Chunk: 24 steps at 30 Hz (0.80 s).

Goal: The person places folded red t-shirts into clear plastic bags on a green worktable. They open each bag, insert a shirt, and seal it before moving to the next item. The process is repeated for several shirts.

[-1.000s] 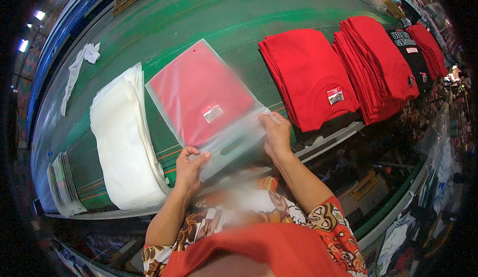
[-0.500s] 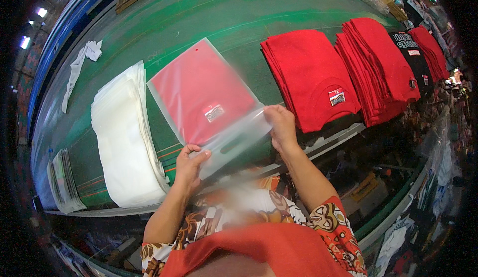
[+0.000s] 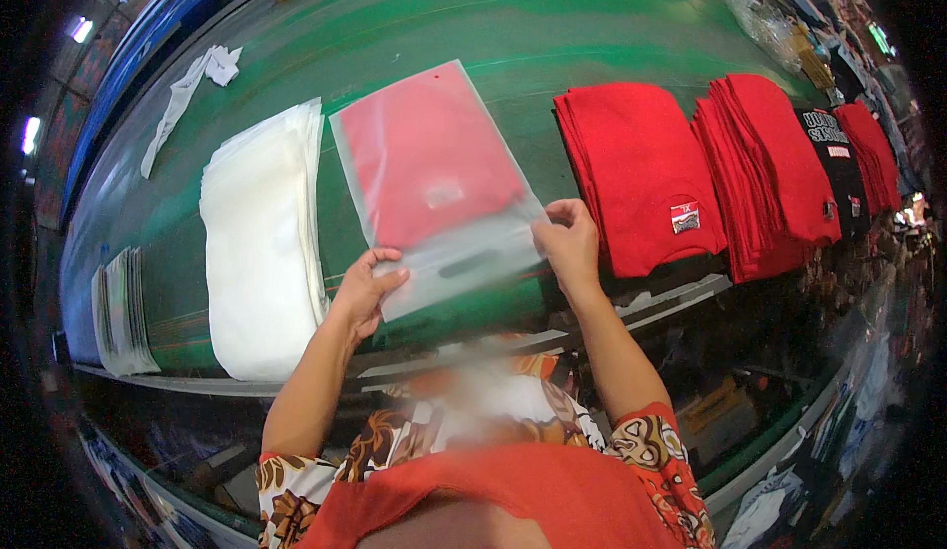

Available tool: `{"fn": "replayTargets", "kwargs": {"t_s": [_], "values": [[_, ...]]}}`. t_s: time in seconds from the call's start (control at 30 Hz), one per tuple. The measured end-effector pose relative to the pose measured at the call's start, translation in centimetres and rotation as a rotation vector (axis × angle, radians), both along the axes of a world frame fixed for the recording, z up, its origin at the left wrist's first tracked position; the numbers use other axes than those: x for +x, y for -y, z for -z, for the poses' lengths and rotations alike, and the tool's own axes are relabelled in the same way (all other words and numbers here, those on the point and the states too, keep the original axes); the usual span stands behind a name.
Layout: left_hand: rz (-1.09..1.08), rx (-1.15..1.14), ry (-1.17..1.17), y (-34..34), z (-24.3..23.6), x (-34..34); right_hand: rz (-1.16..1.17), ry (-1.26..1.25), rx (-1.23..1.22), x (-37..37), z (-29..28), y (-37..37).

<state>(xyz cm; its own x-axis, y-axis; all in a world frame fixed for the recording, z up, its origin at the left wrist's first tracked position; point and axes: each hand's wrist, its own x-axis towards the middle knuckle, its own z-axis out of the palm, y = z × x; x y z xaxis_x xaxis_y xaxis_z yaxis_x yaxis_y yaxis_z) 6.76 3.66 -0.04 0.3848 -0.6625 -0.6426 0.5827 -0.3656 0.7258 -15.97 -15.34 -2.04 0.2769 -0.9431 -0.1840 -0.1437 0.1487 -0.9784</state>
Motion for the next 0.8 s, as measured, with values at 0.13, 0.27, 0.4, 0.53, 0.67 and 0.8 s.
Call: {"fn": "replayTargets", "kwargs": {"t_s": [0.13, 0.27, 0.4, 0.53, 0.67, 0.8], "values": [[0.293, 0.142, 0.325, -2.2, -1.5, -0.6, -0.115, -0.438, -0.781, -0.7, -0.2, -1.2], [0.5, 0.17, 1.602, -4.1, -2.1, -2.3, -0.291, -0.632, -1.188, 0.4, -2.3, -3.5], [0.65, -0.253, 1.578, -2.7, -2.1, -5.4, -0.685, -0.486, -1.181, 1.5, -0.8, -6.7], [0.717, -0.223, 1.578, -2.0, -0.2, -7.3, -0.781, -0.522, -1.07, 2.0, -1.4, -7.8], [0.777, -0.205, 1.513, -2.1, -0.4, -7.0, -0.781, -0.475, -1.023, 1.7, -0.8, -7.6], [0.816, -0.18, 1.438, -2.1, -1.1, -6.3, -0.914, -0.417, -0.987, 1.7, -1.3, -5.7]]}}
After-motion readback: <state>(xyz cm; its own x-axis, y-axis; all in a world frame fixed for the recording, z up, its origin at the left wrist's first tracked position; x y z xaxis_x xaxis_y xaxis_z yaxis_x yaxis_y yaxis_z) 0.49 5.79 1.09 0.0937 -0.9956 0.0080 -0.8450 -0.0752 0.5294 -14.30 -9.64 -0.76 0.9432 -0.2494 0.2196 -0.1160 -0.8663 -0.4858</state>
